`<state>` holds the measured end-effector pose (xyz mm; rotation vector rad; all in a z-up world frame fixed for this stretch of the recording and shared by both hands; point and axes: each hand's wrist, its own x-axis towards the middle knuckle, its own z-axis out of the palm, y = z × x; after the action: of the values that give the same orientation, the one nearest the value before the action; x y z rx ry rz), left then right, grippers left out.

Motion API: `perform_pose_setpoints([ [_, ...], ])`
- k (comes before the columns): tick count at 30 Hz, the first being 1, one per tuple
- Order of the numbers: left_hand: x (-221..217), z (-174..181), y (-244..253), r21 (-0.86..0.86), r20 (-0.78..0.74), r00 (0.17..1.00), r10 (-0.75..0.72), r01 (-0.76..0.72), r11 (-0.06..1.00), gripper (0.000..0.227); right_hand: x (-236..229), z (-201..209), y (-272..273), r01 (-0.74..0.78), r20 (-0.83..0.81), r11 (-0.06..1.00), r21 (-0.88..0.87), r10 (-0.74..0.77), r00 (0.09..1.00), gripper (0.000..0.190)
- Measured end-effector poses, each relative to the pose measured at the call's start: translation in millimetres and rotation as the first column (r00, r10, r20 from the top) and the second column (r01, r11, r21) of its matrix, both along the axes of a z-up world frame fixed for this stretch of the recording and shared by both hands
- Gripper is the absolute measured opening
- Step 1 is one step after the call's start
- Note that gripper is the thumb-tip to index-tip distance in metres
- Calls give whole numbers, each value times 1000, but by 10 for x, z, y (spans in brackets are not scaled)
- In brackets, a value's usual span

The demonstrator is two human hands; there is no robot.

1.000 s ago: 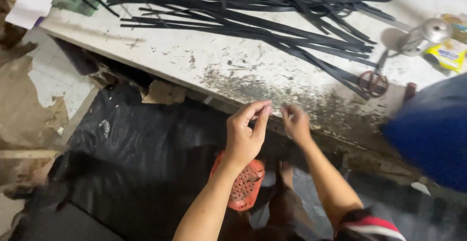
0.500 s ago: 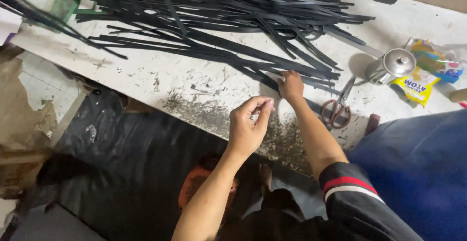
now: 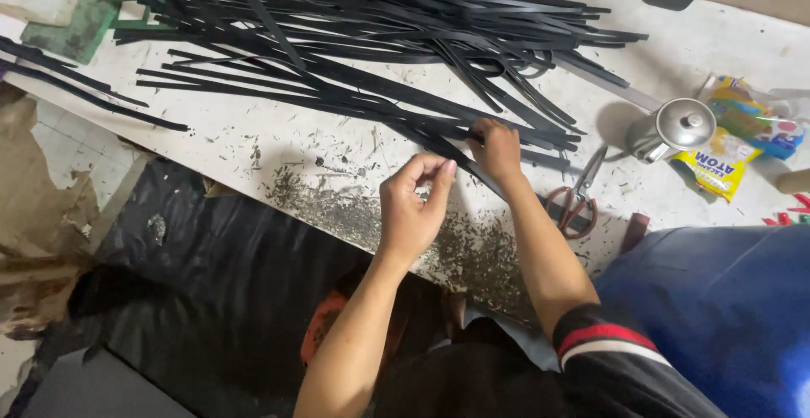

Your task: The person is organizing and hanging long black strips onto a rack using colored clips for drying or storage.

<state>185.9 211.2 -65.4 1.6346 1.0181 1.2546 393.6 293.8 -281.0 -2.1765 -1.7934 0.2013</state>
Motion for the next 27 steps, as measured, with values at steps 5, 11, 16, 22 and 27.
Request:
perform_pose_setpoints([
  [5, 15, 210, -40, 189, -208, 976, -59, 100, 977, 12, -180, 1186, -801, -80, -451, 971, 224, 176, 875, 23],
  [11, -105, 44, -132, 476, -569, 818, -83, 410, 778, 14, -349, 2265, -1654, -148, -400, 922, 356, 294, 868, 22],
  [16, -264, 532, -301, 553, -539, 830, -143, 477, 684, 10, -202, 2734, -2201, -133, -262, 878, 459, 278, 924, 20],
  [22, -261, 652, -427, 702, -459, 877, -142, 456, 548, 5, -195, 2881, -2531, -117, -51, 784, 610, 186, 981, 17],
  [27, -159, 815, -565, 734, -441, 882, -167, 461, 499, 13, -208, 2850, -2658, -109, 59, 746, 657, 94, 994, 19],
])
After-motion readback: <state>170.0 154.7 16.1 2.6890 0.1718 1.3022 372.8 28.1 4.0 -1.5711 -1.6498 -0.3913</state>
